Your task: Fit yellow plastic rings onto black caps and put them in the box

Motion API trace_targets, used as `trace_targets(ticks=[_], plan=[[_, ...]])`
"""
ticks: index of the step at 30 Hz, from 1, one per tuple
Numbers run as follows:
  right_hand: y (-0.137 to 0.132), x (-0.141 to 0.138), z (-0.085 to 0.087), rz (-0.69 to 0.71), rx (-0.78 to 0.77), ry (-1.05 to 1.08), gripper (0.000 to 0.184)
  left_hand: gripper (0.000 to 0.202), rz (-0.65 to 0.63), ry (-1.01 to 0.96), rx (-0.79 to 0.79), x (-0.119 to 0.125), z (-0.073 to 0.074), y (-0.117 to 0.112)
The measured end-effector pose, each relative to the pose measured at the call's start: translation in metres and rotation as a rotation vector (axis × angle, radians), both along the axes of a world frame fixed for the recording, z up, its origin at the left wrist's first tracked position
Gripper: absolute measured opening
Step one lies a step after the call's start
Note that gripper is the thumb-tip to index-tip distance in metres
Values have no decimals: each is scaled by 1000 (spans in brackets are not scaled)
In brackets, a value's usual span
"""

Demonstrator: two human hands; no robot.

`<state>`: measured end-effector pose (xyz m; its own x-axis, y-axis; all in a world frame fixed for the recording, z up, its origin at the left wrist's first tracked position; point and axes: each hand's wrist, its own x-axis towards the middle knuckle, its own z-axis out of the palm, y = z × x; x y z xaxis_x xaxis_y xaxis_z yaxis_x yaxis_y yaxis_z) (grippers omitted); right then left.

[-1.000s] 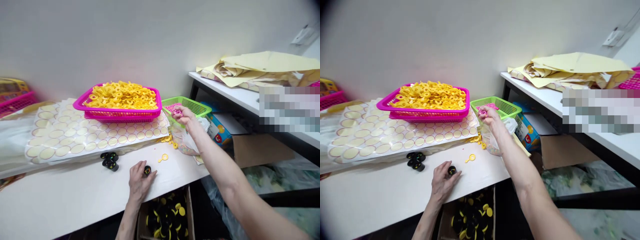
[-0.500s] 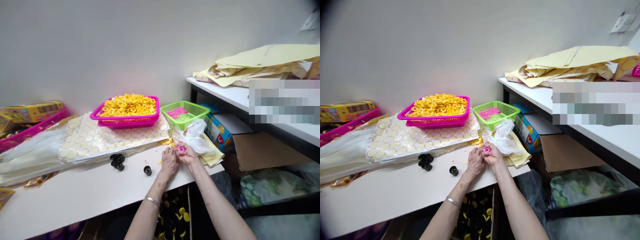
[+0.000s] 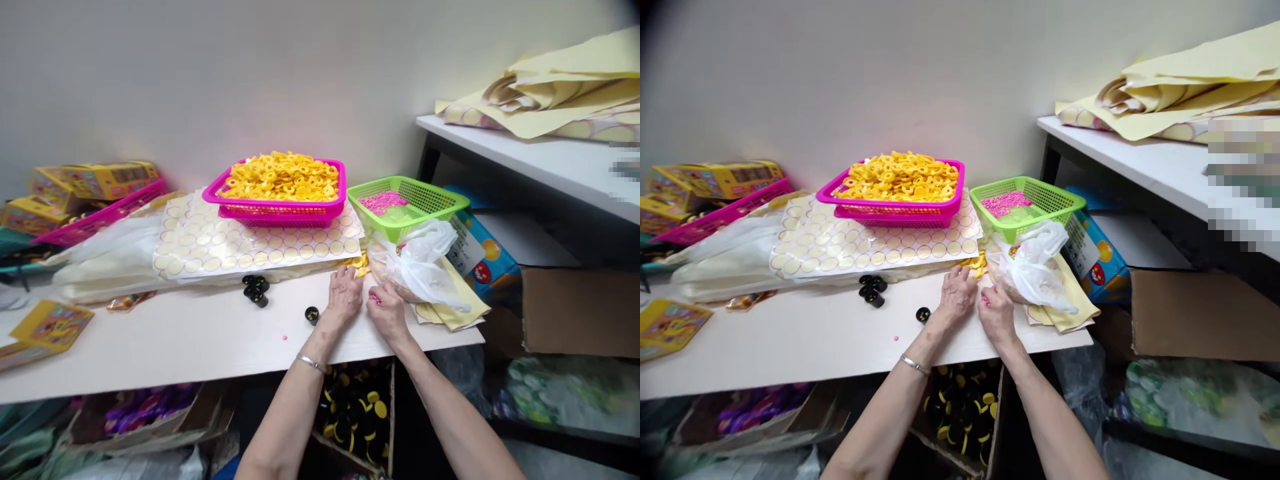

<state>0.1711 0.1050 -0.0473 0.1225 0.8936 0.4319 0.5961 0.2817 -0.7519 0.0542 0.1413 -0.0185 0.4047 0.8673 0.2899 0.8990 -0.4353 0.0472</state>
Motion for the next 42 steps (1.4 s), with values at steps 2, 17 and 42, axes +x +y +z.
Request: trace_targets(ticks=[2, 17, 42], plan=[[-1, -6, -6, -21, 15, -252, 18, 17, -14, -75, 45, -18, 8, -15], [-9, -12, -6, -98, -21, -713, 12, 25, 542, -400, 150, -144, -42, -116], [2, -2, 3, 21, 92, -645, 32, 18, 522, -980, 55, -129, -22, -113]])
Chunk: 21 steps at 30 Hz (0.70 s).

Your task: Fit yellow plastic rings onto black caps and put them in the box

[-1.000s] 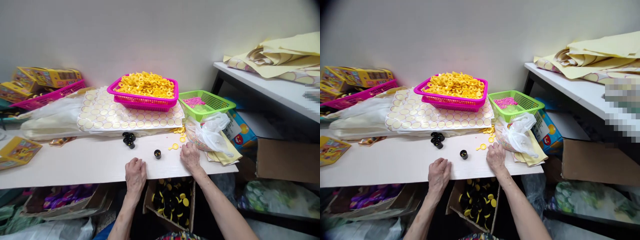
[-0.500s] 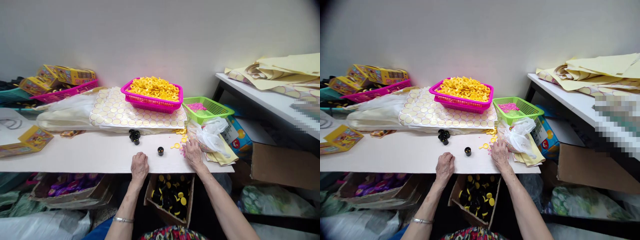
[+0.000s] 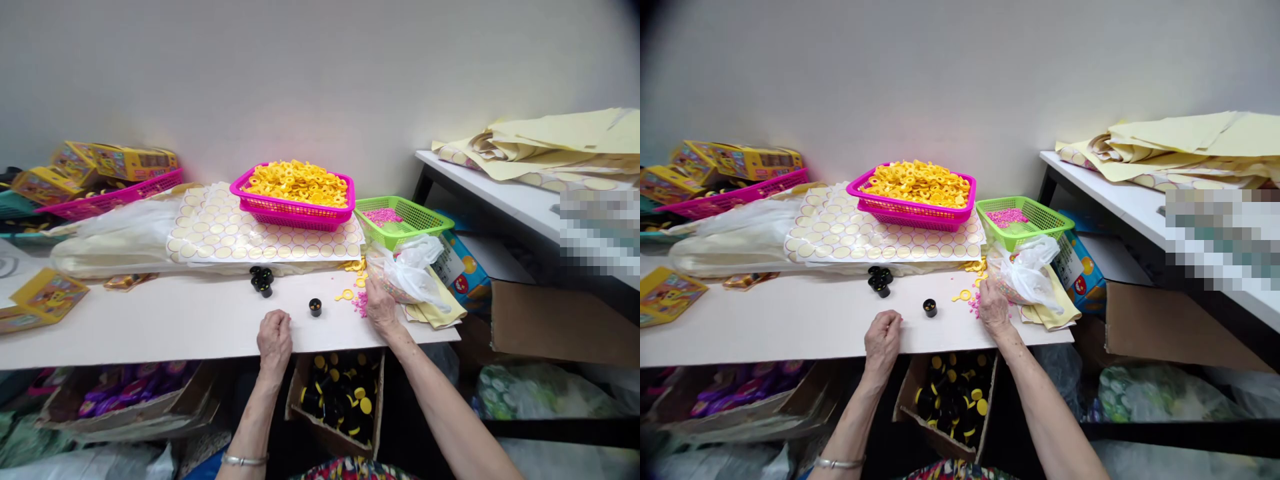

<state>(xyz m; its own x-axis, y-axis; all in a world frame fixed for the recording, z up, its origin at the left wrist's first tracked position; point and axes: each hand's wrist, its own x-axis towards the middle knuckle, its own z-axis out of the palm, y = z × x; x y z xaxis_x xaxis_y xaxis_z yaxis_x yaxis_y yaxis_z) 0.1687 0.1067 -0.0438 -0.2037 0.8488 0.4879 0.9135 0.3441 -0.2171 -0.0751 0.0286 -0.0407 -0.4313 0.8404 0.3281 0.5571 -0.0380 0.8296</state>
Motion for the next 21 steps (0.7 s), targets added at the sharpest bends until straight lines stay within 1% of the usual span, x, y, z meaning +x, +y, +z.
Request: trace_targets(ticks=[2, 4, 6, 7, 9, 10, 12, 14, 16, 18, 21], plan=[[1, 4, 1, 59, -9, 57, 39, 18, -25, -284, 9, 12, 8, -3], [2, 7, 4, 152, -22, 82, 43, 22, -64, -577, -37, 24, 17, -6], [1, 7, 9, 194, -38, 71, 42, 26, -109, -794, -91, 34, 25, -8], [-2, 5, 14, 197, -45, 62, 41, 26, -131, -865, -107, 38, 29, -9], [-10, -3, 25, 221, -57, 86, 36, 25, -174, -946, -124, 45, 35, -12], [-17, -10, 30, 260, -65, 133, 33, 23, -195, -967, -130, 47, 37, -13], [-32, -26, 41, 400, -99, 291, 27, 20, -233, -993, -135, 52, 41, -16], [-49, -42, 49, 544, -167, 438, 22, 18, -263, -1013, -135, 57, 43, -18], [-62, -55, 52, 607, -238, 502, 19, 17, -274, -1039, -144, 59, 44, -19], [-70, -62, 51, 613, -294, 521, 20, 18, -267, -1074, -167, 60, 43, -18], [-73, -65, 45, 621, -336, 567, 22, 18, -249, -1130, -207, 59, 38, -17]])
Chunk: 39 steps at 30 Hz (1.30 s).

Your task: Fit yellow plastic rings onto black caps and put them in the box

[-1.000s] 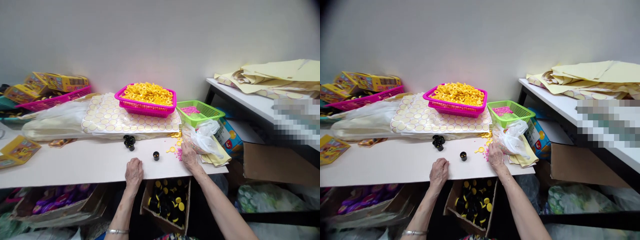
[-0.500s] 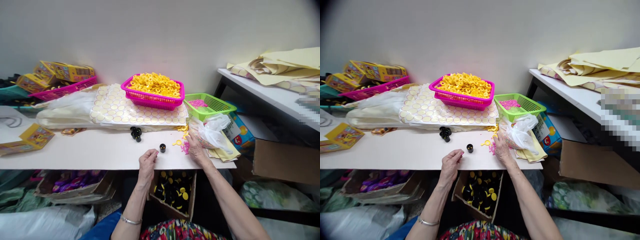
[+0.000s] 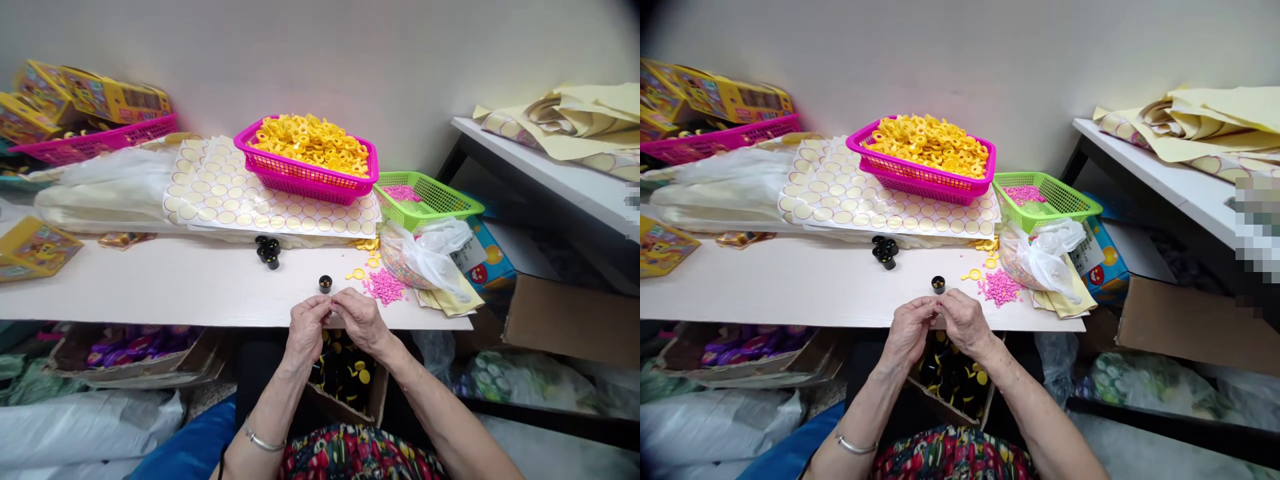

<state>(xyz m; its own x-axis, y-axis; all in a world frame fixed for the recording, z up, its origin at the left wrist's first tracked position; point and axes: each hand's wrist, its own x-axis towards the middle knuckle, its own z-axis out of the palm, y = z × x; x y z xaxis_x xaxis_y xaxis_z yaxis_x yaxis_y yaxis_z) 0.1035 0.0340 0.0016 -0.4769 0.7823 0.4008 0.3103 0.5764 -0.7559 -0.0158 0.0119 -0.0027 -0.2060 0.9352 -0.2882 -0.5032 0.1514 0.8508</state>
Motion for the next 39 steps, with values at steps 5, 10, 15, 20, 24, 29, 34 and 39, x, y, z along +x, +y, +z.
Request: trace_targets(ticks=[5, 10, 15, 20, 24, 29, 34, 39], plan=[[2, 0, -5, -5, -29, 97, 19, 16, -26, -59, -16, -2, -3, 0], [1, -2, -8, -99, -29, 203, 12, 15, -52, -44, 11, -2, 0, -2], [-1, -3, -16, -80, 85, 179, 16, 13, -27, -24, 25, -1, 1, -4], [-1, -5, -19, -89, 105, 125, 18, 11, -7, -39, 35, 0, 0, -5], [-3, -5, -13, -121, -85, 248, 11, 13, -36, 0, 42, -1, -1, -6], [-9, -4, -4, -148, -739, 717, 11, 7, -33, 177, 142, 0, -2, -10], [-15, -1, 1, -51, -1160, 1035, 13, 7, -76, 241, 263, 5, -1, -13], [-20, 3, -2, -31, -1249, 1117, 14, 9, -139, 271, 304, 8, -3, -12]])
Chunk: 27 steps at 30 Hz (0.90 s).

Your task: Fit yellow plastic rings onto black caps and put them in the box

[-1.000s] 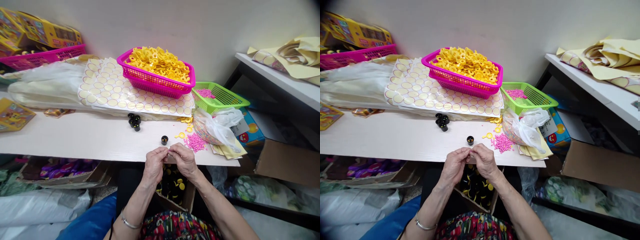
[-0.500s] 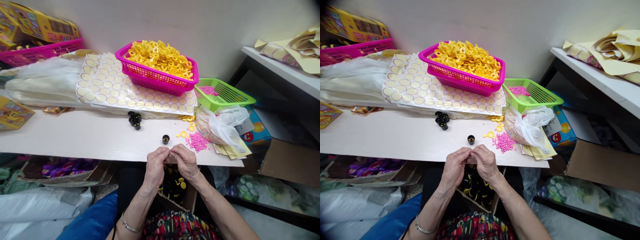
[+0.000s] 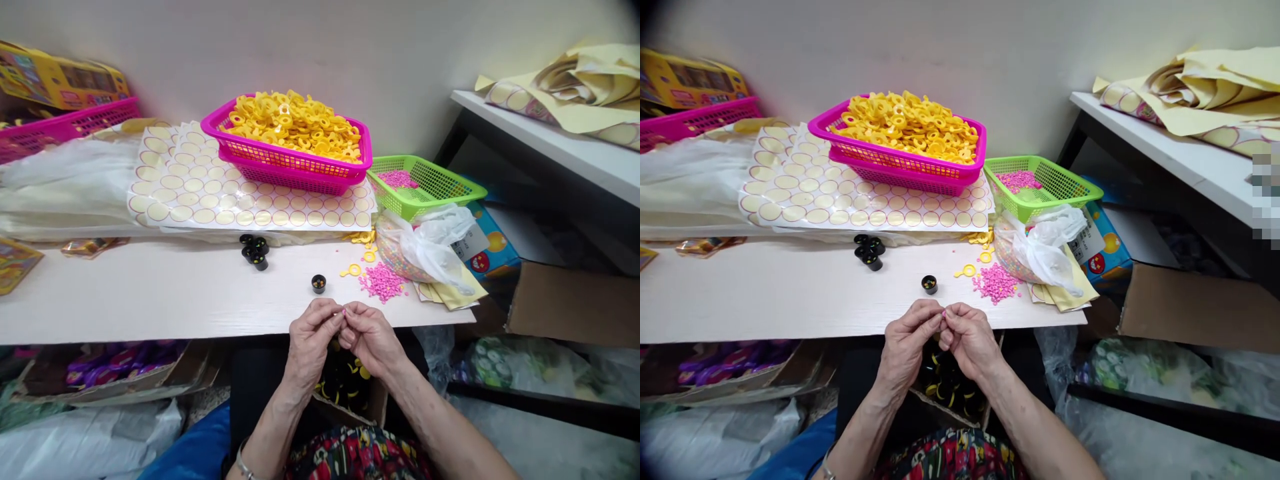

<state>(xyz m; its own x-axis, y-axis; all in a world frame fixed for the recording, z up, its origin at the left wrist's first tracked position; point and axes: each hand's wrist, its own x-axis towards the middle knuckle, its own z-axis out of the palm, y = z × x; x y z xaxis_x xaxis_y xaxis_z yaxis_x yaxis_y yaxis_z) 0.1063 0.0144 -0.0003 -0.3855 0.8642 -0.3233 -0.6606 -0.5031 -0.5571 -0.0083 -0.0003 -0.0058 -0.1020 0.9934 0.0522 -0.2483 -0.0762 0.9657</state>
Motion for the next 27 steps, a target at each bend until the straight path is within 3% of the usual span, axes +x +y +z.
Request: trace_targets(ticks=[5, 11, 18, 23, 27], plan=[[-6, -1, -3, 24, -89, 42, 18, 1, 42, -36, -10, 4, -4, 0], [-14, -7, -1, -119, -45, -162, 18, 8, 97, -52, -26, 10, -14, -2], [-17, 0, 11, 21, -62, -160, 21, 9, 174, 96, 59, 4, -23, -2], [-14, 3, -1, 31, -163, -107, 19, 8, 128, 80, 36, 9, -27, -5], [-12, -1, -7, -1, -134, -133, 18, 10, 137, 76, 35, 8, -32, -4]])
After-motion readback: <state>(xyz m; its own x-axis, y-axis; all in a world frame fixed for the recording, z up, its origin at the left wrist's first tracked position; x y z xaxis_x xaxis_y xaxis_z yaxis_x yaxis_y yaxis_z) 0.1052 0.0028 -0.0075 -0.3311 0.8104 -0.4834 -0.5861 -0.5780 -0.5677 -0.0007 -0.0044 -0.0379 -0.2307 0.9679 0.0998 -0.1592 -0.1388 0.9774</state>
